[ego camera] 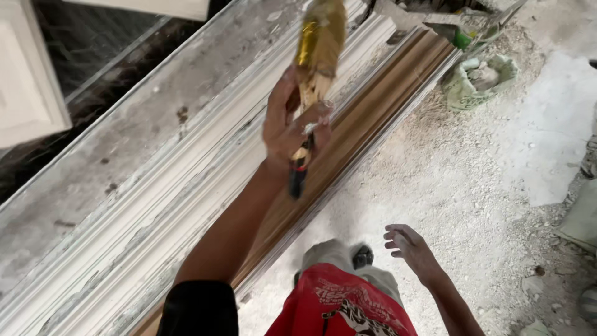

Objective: The person scrapes residue into a red plastic cup, pours water into a bowl, scoops plaster powder from a bag into the bowl, brushes an amber liquid onto a wooden mold board, mixes a plaster slurry by hand in the bowl, and scoops the mixed plaster onto the mold board with a small container.

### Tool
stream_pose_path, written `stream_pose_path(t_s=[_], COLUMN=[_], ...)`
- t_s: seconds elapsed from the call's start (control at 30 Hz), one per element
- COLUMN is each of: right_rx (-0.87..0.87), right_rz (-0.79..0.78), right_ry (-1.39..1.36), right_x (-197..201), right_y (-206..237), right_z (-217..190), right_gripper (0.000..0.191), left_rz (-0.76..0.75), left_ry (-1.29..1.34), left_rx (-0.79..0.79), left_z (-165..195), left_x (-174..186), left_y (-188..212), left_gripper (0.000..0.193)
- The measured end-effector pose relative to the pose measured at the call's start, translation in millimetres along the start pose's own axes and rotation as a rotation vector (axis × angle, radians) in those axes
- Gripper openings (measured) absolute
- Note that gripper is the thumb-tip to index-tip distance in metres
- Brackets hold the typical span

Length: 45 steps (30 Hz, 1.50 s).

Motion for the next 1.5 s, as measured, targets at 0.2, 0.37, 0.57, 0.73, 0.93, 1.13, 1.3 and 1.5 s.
stream_pose_path(t_s=[0.2, 0.37, 0.57, 0.73, 0.93, 1.13, 1.3, 1.5], right_rx=[0.123, 0.088, 0.111, -0.006, -0.038, -0.041, -0.140, -0.180], right_rz=[-0.012, 0.017, 0.077, 0.156, 0.099, 0.090, 0.139, 0.244], right_ry=[0.013, 0.036, -0.008, -0.172, -0.205, -0.188, -0.137, -0.161], right_x=[92, 141, 210, 246, 261, 290, 298, 298], right_y=[-80, -120, -157, -191, -222, -241, -240, -215], right_z=[-67, -113, -170, -166, -162, -170, -174, -173], right_gripper=[0.041, 0.045, 0.047, 0.052, 0.057, 0.056, 0.050, 0.049], left_rz=[0.054, 0.359, -0.247, -0.844, -1.030, -0.638, -0.743, -0.666], left_ry=[0.363, -0.121, 0.411, 0.295, -0.123, -0.097, -0.190, -0.306], left_rx=[-0.197, -0.242, 0.327, 0.880, 0.729, 0.475, 0.595, 0.431], left_z=[-84, -159, -287, -333, -306, -353, -441, -469], left_x=[-55, -109, -186, -233, -265, -315, -402, -461], left_y=[-103, -134, -156, -84, -32, -93, -195, -308], left_gripper=[0.033, 0.021, 0.017, 0.045, 0.030, 0.026, 0.026, 0.030])
Point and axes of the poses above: each hand's wrist, its own y-axis away from the middle knuckle, its own x-axis out of the back of the hand, z = x × y, the point moved 8 cm from there along -y, towards the middle knuckle, and after that the axes turned 2 degrees about y, right-handed, at the moved point
